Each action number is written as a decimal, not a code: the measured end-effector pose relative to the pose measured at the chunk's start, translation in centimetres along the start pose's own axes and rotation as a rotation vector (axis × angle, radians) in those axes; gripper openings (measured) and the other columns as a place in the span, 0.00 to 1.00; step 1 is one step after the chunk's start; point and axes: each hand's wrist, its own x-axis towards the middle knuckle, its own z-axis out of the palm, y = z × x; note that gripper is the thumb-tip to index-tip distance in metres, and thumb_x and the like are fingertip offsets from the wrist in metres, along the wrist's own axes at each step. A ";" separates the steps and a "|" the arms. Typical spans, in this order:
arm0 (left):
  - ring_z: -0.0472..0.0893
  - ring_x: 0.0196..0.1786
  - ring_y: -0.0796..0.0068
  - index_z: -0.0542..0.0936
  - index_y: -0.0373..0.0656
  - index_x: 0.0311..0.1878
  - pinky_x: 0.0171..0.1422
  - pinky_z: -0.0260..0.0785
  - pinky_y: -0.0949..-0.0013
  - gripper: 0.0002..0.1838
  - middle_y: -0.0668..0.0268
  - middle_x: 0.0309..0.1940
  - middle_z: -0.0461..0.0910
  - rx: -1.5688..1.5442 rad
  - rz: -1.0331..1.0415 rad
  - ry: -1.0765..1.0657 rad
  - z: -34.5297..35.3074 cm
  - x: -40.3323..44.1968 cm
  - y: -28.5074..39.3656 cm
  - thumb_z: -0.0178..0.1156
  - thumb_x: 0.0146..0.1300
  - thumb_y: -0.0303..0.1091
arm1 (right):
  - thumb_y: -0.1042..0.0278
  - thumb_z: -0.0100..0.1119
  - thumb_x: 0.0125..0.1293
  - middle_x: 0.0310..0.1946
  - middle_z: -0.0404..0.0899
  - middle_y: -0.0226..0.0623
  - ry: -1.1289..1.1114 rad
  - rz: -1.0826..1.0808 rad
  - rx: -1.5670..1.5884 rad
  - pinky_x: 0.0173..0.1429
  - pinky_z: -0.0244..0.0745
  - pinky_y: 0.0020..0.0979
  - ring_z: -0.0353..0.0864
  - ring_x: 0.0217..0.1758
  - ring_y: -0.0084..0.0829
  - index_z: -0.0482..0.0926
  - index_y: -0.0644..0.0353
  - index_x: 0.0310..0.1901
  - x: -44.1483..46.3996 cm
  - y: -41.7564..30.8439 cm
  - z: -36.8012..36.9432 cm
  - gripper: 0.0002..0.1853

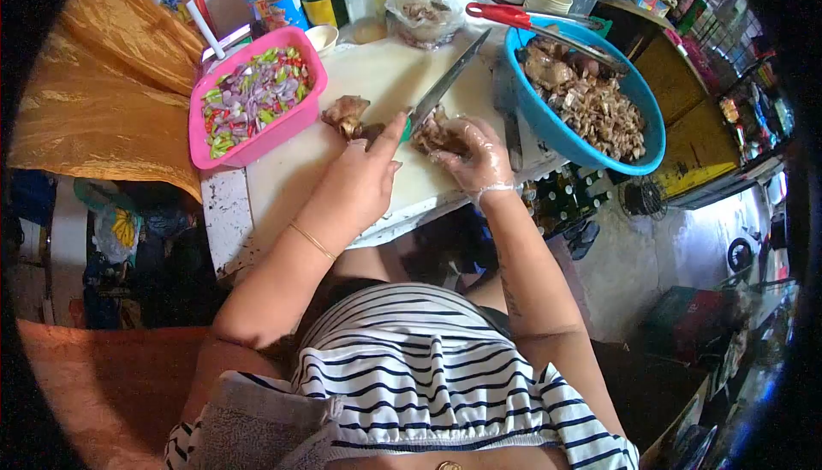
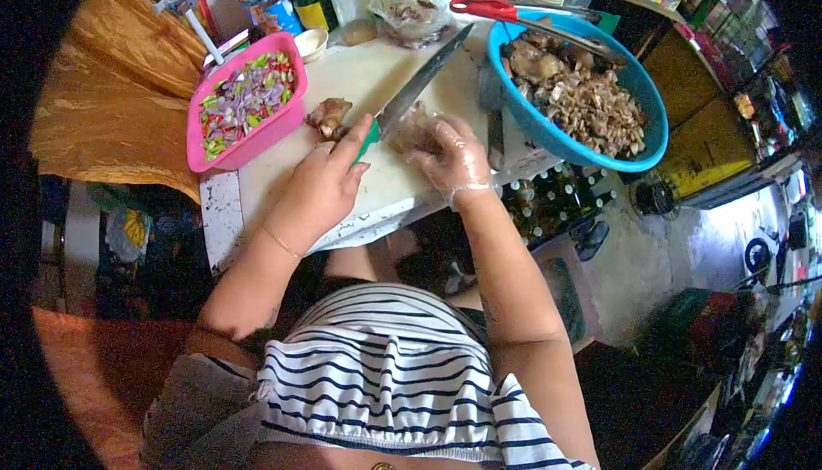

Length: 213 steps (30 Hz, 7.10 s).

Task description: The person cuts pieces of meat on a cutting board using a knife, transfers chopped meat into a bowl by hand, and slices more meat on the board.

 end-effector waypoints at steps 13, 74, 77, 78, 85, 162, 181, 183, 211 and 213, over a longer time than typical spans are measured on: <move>0.81 0.41 0.35 0.57 0.50 0.82 0.48 0.73 0.42 0.39 0.40 0.38 0.80 -0.021 -0.074 -0.228 -2.6 -5.0 -0.6 0.59 0.69 0.29 | 0.79 0.77 0.54 0.44 0.84 0.48 -0.095 -0.041 0.081 0.50 0.85 0.34 0.88 0.46 0.45 0.84 0.68 0.45 0.4 0.7 1.1 0.16; 0.80 0.37 0.39 0.59 0.52 0.81 0.42 0.74 0.43 0.37 0.42 0.35 0.78 0.166 -0.027 -0.081 3.1 -1.5 -1.6 0.60 0.70 0.31 | 0.69 0.75 0.56 0.39 0.85 0.45 0.011 0.054 -0.093 0.51 0.80 0.44 0.85 0.45 0.50 0.90 0.55 0.43 0.9 -2.2 1.8 0.12; 0.81 0.37 0.39 0.57 0.51 0.82 0.43 0.74 0.43 0.39 0.42 0.36 0.78 0.174 -0.051 -0.155 0.4 -3.5 -0.9 0.59 0.70 0.31 | 0.68 0.76 0.56 0.39 0.85 0.45 0.039 0.038 -0.118 0.51 0.80 0.44 0.84 0.45 0.50 0.90 0.55 0.42 0.5 -0.3 2.8 0.11; 0.81 0.37 0.39 0.57 0.51 0.82 0.43 0.74 0.43 0.39 0.42 0.36 0.79 0.167 -0.053 -0.180 -0.7 -4.1 -0.6 0.59 0.70 0.31 | 0.68 0.76 0.56 0.39 0.85 0.44 0.043 0.031 -0.058 0.50 0.80 0.43 0.84 0.44 0.50 0.90 0.55 0.42 0.8 -1.2 2.3 0.11; 0.82 0.41 0.38 0.57 0.46 0.81 0.47 0.74 0.43 0.39 0.37 0.36 0.81 0.162 -0.095 -0.180 1.3 -0.9 -1.0 0.59 0.68 0.29 | 0.67 0.75 0.57 0.38 0.85 0.45 0.017 0.033 -0.144 0.52 0.80 0.43 0.84 0.45 0.50 0.90 0.54 0.43 1.2 0.5 3.7 0.11; 0.81 0.46 0.33 0.64 0.48 0.78 0.50 0.74 0.43 0.36 0.36 0.44 0.81 -0.017 0.019 0.077 1.1 -0.1 -0.6 0.61 0.66 0.28 | 0.63 0.78 0.55 0.41 0.86 0.43 0.014 0.135 0.075 0.54 0.80 0.40 0.85 0.47 0.45 0.90 0.57 0.38 0.4 -0.5 0.6 0.11; 0.81 0.39 0.35 0.65 0.52 0.78 0.46 0.74 0.42 0.36 0.37 0.34 0.79 0.023 -0.043 0.001 2.9 0.5 -1.8 0.61 0.68 0.29 | 0.66 0.79 0.55 0.42 0.86 0.46 -0.006 0.045 -0.050 0.55 0.79 0.41 0.84 0.50 0.46 0.90 0.61 0.41 0.7 -0.4 0.5 0.14; 0.81 0.40 0.35 0.65 0.51 0.78 0.46 0.74 0.43 0.35 0.37 0.35 0.79 0.004 -0.001 0.071 1.9 0.5 -1.3 0.59 0.68 0.28 | 0.66 0.79 0.54 0.42 0.86 0.46 -0.024 0.056 -0.054 0.55 0.79 0.41 0.84 0.49 0.46 0.90 0.61 0.41 0.6 -0.1 0.6 0.14; 0.80 0.37 0.35 0.67 0.45 0.76 0.45 0.74 0.44 0.32 0.37 0.35 0.79 -0.011 -0.019 0.107 0.9 -0.1 -1.0 0.59 0.69 0.28 | 0.67 0.79 0.55 0.43 0.85 0.45 0.031 0.049 -0.013 0.52 0.81 0.38 0.85 0.48 0.43 0.90 0.62 0.40 0.3 -0.3 0.9 0.13; 0.80 0.38 0.35 0.66 0.47 0.77 0.44 0.74 0.43 0.34 0.37 0.36 0.79 -0.009 0.031 0.227 0.1 -0.2 -0.7 0.60 0.67 0.27 | 0.68 0.79 0.55 0.43 0.85 0.45 0.027 0.067 0.016 0.52 0.81 0.38 0.86 0.47 0.43 0.89 0.62 0.40 0.2 -0.3 1.0 0.13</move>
